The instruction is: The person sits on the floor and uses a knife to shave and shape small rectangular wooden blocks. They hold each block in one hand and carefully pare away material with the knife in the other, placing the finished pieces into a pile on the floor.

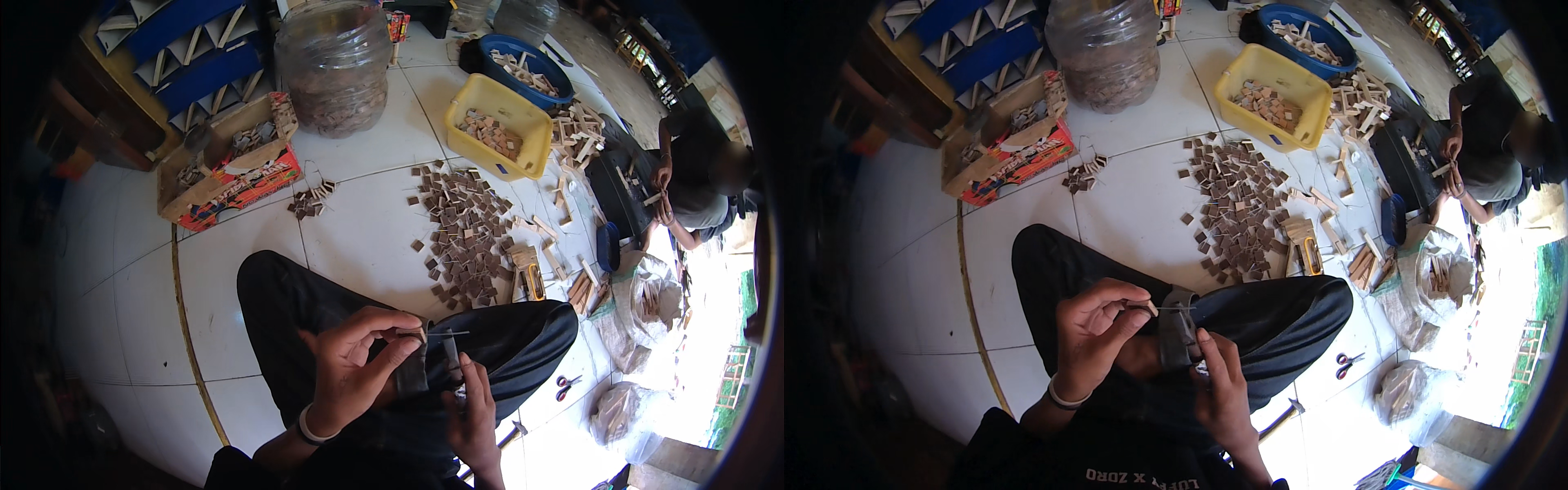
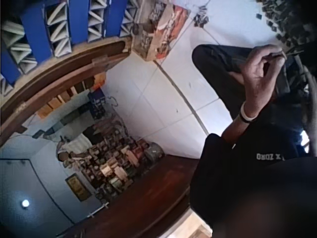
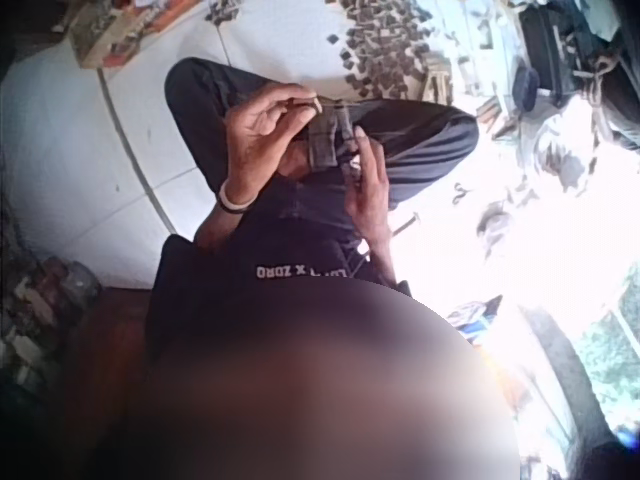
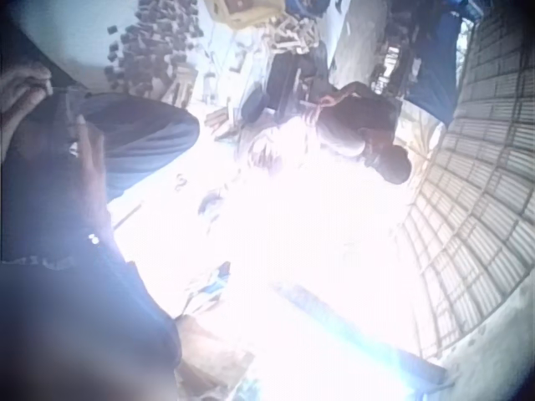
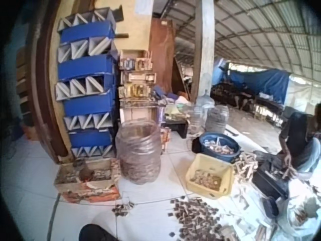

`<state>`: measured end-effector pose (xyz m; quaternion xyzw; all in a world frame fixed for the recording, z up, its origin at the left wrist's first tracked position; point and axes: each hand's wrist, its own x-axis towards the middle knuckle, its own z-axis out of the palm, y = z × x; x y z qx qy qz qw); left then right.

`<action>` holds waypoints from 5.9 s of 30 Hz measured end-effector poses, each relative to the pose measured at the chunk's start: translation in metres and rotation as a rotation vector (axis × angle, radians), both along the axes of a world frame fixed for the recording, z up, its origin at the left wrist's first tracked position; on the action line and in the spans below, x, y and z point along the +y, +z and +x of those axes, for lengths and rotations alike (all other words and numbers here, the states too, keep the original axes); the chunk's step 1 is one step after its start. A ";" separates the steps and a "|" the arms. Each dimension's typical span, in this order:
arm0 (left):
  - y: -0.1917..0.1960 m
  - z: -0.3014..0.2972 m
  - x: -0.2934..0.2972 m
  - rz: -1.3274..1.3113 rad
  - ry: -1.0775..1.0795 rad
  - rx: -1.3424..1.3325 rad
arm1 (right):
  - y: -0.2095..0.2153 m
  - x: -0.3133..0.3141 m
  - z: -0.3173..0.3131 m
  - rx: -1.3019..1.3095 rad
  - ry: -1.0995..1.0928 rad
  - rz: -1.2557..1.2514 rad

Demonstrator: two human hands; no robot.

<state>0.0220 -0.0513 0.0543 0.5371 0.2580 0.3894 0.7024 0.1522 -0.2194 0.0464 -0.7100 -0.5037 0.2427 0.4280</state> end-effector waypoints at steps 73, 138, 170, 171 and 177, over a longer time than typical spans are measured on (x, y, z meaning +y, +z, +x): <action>0.012 -0.014 0.020 -0.019 0.024 -0.061 | 0.036 0.022 -0.016 -0.079 -0.142 0.002; 0.031 -0.016 0.022 -0.133 -0.047 0.135 | 0.035 0.024 0.007 0.160 0.104 -0.107; -0.004 -0.032 0.010 -0.363 0.036 -0.084 | 0.004 0.030 -0.025 0.164 0.149 -0.117; -0.008 -0.032 0.012 -0.333 0.033 -0.073 | 0.003 0.030 -0.027 0.172 0.156 -0.117; -0.014 -0.038 0.010 -0.538 0.021 -0.071 | 0.000 0.028 -0.035 0.134 0.140 -0.149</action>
